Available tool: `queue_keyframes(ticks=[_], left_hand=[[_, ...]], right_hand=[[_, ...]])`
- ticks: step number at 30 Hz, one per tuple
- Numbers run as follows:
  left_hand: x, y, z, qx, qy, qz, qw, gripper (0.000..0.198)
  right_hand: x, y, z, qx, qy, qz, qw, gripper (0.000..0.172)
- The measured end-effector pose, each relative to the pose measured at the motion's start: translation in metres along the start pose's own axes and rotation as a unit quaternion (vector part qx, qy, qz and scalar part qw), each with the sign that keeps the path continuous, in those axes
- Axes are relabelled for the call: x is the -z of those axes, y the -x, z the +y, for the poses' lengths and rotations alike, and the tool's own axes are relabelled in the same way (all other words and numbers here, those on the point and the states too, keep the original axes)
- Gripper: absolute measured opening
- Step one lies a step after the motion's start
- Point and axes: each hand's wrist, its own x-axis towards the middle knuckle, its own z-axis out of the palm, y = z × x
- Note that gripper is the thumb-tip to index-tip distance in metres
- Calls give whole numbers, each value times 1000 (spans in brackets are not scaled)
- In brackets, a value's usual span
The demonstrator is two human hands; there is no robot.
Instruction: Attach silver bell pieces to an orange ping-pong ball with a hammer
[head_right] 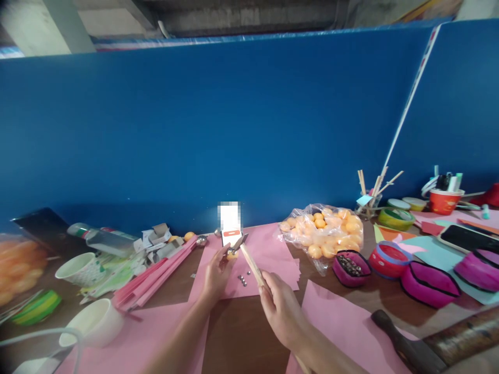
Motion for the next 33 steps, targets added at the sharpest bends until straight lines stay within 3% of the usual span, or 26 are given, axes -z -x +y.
queue_keyframes(ticks=[26, 33], left_hand=[[-2, 1, 2, 15, 27, 2, 1000, 40], [-1, 1, 3, 15, 19, -8, 1000, 41]], right_hand=[[1, 0, 1, -14, 0, -24, 1000, 21], [0, 1, 1, -2, 3, -2, 1000, 20]])
